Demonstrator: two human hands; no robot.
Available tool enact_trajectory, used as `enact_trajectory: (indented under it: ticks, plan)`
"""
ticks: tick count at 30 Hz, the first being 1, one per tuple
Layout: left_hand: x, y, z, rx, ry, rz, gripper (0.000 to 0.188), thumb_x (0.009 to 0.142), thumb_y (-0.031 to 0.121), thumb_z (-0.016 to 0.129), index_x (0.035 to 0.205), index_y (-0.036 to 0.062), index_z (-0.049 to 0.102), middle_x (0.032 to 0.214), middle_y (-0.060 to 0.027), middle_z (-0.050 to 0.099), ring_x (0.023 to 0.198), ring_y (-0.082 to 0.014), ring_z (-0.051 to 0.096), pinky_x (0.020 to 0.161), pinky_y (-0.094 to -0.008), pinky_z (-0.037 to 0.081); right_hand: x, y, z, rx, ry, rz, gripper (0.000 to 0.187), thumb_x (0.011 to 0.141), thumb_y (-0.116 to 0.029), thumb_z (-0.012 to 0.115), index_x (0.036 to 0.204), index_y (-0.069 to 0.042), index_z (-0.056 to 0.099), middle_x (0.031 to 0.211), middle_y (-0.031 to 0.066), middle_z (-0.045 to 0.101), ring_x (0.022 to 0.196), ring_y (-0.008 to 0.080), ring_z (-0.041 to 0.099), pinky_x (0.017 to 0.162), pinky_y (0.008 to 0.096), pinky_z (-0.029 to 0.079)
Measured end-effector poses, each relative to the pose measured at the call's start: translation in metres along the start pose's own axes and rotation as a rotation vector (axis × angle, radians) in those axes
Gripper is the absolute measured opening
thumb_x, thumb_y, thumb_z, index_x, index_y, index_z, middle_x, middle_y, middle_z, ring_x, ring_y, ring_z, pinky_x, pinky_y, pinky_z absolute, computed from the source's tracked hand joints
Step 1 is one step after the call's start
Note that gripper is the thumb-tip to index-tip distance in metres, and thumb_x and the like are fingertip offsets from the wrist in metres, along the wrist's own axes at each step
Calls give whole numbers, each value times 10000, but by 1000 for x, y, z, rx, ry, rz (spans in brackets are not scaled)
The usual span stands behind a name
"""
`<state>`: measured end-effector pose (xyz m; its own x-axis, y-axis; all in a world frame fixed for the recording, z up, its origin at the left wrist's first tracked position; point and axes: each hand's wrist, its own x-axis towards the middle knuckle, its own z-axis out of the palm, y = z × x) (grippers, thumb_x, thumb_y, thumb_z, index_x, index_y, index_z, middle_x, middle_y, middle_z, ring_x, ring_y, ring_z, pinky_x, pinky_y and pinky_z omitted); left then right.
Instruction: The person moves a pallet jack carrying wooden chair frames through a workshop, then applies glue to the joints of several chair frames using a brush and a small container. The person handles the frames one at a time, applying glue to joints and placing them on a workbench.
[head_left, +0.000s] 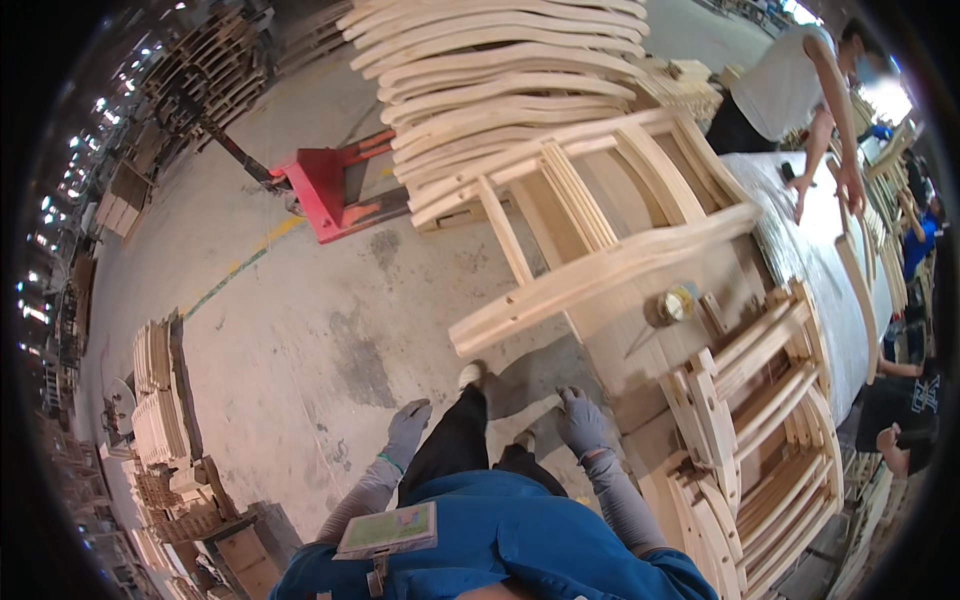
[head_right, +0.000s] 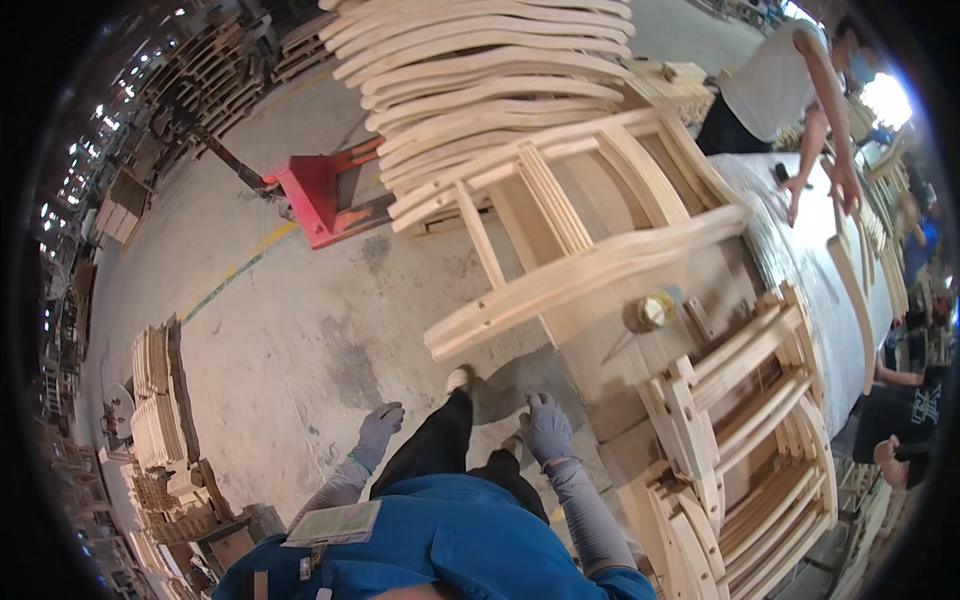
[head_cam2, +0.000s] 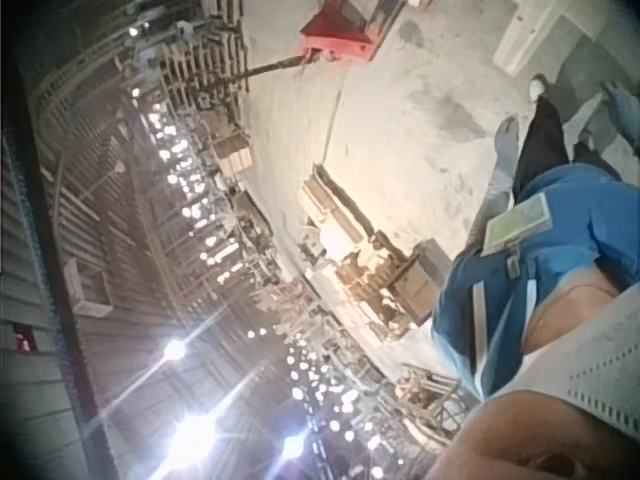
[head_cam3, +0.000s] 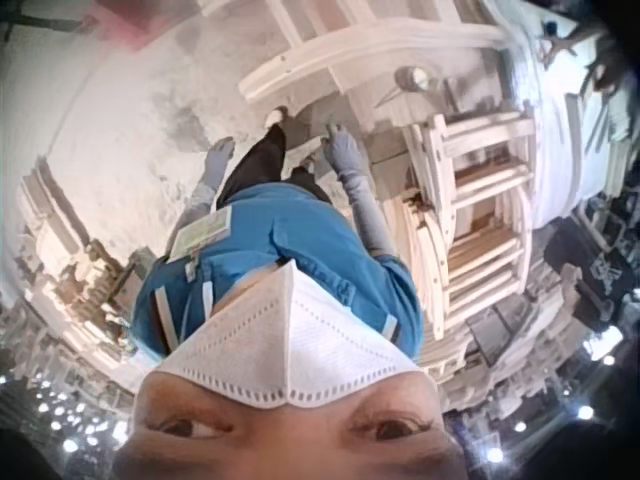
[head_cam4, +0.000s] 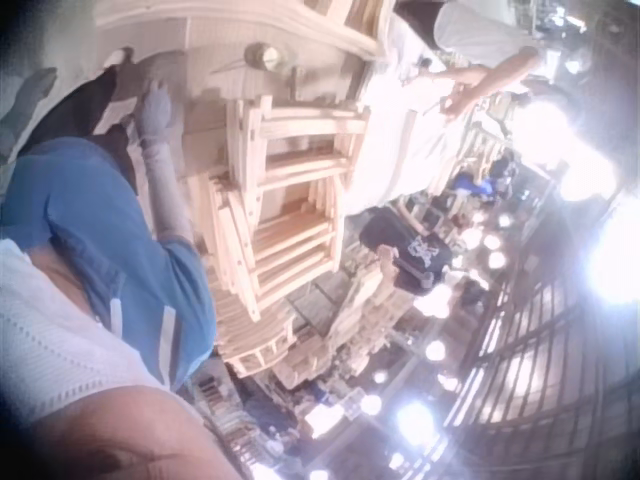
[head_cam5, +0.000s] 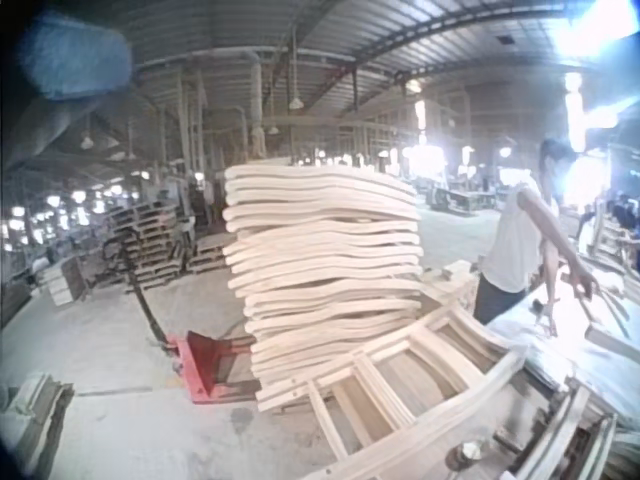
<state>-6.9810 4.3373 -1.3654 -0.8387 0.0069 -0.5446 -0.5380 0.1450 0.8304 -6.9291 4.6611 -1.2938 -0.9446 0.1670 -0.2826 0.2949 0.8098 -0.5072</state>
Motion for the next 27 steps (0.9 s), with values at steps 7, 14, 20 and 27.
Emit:
enact_trajectory:
  ticks: [7, 14, 20, 27]
  plan:
    - [56, 33, -113, -282, 67, -20, 293, 853, 169, 591, 1090, -3, 592, 862, -39, 608, 712, -113, 544, 637, -228, 454, 103, -112, 30, 23, 116, -234, 381, 758, -181, 596, 1123, -80, 555, 1099, 170, 573, 958, 352, 570, 805, 428, 462]
    - [169, 122, -318, -434, 132, 208, 303, 845, 73, 540, 1134, -16, 550, 985, -98, 623, 830, -157, 595, 724, -256, 487, 268, -293, 41, 80, 178, -441, 355, 765, -217, 607, 1081, -57, 577, 1036, 169, 603, 915, 348, 584, 784, 418, 466]
    - [266, 248, -433, -485, 213, 273, 274, 884, 136, 535, 1121, -1, 545, 940, -101, 616, 812, -176, 605, 715, -311, 517, 400, -431, -36, 105, 228, -518, 437, 767, -295, 634, 1145, -89, 560, 1061, 153, 600, 900, 350, 590, 778, 397, 478]
    - [403, 379, -417, -551, 21, 385, 281, 892, 132, 533, 1134, -11, 534, 966, -108, 612, 819, -175, 611, 743, -308, 527, 592, -536, -224, 155, 587, -496, 733, 736, -383, 711, 1316, -75, 386, 1137, 179, 573, 988, 301, 596, 813, 362, 481]
